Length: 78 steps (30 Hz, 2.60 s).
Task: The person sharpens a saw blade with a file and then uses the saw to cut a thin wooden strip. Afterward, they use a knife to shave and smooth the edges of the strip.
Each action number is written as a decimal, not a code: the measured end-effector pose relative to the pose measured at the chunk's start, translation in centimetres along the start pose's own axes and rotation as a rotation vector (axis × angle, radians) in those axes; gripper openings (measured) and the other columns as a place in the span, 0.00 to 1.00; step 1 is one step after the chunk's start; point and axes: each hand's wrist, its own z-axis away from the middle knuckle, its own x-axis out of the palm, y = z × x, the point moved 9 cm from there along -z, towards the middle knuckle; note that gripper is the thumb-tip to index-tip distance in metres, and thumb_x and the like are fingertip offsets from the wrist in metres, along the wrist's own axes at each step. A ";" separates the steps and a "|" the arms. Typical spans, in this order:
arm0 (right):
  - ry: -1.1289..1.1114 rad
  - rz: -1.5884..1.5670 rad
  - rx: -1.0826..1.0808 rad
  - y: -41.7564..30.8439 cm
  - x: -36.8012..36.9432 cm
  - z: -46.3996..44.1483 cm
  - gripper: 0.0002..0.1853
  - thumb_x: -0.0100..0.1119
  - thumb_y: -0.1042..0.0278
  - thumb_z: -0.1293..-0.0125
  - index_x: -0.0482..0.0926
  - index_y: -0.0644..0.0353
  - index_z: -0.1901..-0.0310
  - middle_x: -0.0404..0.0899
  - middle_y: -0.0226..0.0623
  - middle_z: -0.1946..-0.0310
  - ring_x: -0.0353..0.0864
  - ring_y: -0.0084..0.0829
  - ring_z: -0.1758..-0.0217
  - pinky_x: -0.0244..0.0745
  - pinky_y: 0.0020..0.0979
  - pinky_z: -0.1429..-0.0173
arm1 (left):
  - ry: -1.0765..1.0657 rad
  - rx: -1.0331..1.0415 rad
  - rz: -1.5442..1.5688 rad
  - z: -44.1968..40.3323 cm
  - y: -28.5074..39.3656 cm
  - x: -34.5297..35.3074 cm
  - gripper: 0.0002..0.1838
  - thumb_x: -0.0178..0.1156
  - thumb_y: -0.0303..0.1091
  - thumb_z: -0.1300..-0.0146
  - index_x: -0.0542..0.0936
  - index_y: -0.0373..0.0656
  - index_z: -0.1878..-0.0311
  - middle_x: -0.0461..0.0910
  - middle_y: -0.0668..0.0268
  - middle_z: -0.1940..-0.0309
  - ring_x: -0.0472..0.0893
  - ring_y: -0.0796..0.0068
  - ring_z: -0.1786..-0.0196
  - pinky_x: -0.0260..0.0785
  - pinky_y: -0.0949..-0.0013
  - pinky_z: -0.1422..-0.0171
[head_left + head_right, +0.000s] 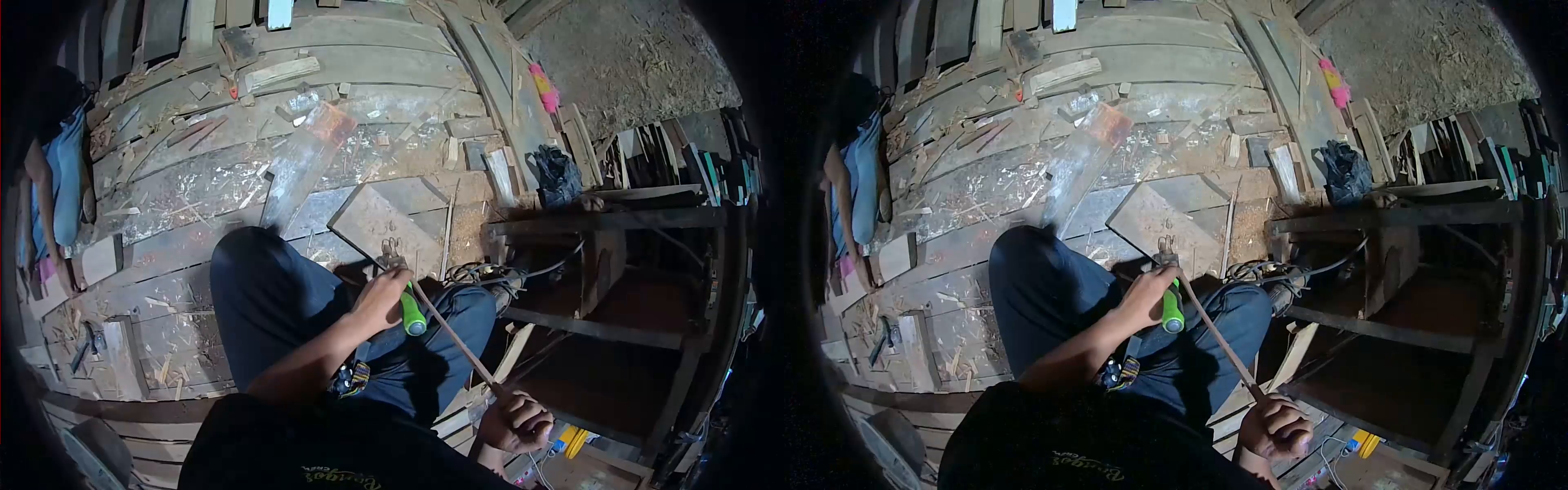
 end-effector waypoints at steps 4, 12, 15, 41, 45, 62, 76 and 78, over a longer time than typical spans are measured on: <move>-0.028 0.112 -0.045 -0.6 0.4 0.2 0.22 0.45 0.55 0.28 0.58 0.51 0.80 0.54 0.29 0.92 0.46 0.24 0.90 0.51 0.28 0.79 | -0.007 -0.052 -0.007 -0.4 -1.4 0.4 0.18 0.64 0.25 0.54 0.71 0.36 0.58 0.78 0.43 0.62 0.78 0.38 0.55 0.72 0.47 0.54; -0.151 0.066 -0.032 -0.5 2.1 0.1 0.23 0.44 0.54 0.26 0.57 0.50 0.80 0.55 0.27 0.90 0.47 0.21 0.88 0.47 0.27 0.78 | -0.073 -0.121 -0.079 -0.3 -2.8 1.5 0.18 0.64 0.26 0.52 0.74 0.36 0.56 0.79 0.43 0.57 0.79 0.38 0.54 0.73 0.46 0.53; -0.061 0.050 -0.013 -0.3 0.9 0.1 0.22 0.45 0.54 0.26 0.58 0.50 0.79 0.55 0.27 0.90 0.46 0.22 0.88 0.48 0.29 0.78 | -0.014 -0.016 0.034 0.4 -1.7 1.8 0.26 0.66 0.26 0.53 0.75 0.37 0.47 0.79 0.44 0.58 0.79 0.38 0.52 0.73 0.48 0.50; -0.362 0.182 -0.014 -0.6 4.0 -2.9 0.22 0.55 0.54 0.40 0.55 0.53 0.83 0.59 0.29 0.88 0.57 0.25 0.87 0.54 0.33 0.78 | 0.115 -0.231 0.037 0.2 -7.5 1.8 0.26 0.66 0.26 0.54 0.75 0.40 0.48 0.80 0.44 0.61 0.79 0.39 0.53 0.72 0.49 0.53; -0.216 -0.060 0.055 0.5 2.5 -2.7 0.19 0.57 0.50 0.38 0.62 0.51 0.75 0.59 0.28 0.88 0.57 0.25 0.86 0.57 0.31 0.74 | 0.078 -0.180 0.052 0.6 -5.9 1.1 0.27 0.65 0.25 0.51 0.75 0.39 0.43 0.81 0.43 0.61 0.80 0.40 0.52 0.75 0.53 0.52; -0.397 0.025 0.032 0.2 5.7 -1.9 0.29 0.58 0.52 0.41 0.52 0.57 0.87 0.54 0.33 0.92 0.55 0.32 0.92 0.58 0.35 0.82 | 0.019 0.079 0.073 3.3 7.8 -1.9 0.24 0.63 0.26 0.46 0.75 0.33 0.44 0.77 0.40 0.46 0.78 0.39 0.43 0.72 0.53 0.39; -0.290 0.020 0.030 0.2 3.9 -1.7 0.29 0.56 0.52 0.37 0.52 0.56 0.85 0.53 0.32 0.92 0.51 0.29 0.90 0.51 0.33 0.80 | 0.040 0.026 0.079 4.1 8.2 -1.6 0.15 0.66 0.31 0.46 0.79 0.39 0.55 0.78 0.47 0.44 0.80 0.43 0.46 0.77 0.54 0.44; -0.329 0.053 -0.004 0.1 4.9 -1.4 0.29 0.56 0.51 0.36 0.52 0.55 0.86 0.54 0.32 0.92 0.54 0.30 0.90 0.52 0.34 0.81 | 0.057 0.071 -0.015 4.8 8.4 -1.3 0.14 0.65 0.28 0.50 0.80 0.40 0.58 0.79 0.42 0.45 0.82 0.43 0.48 0.77 0.55 0.45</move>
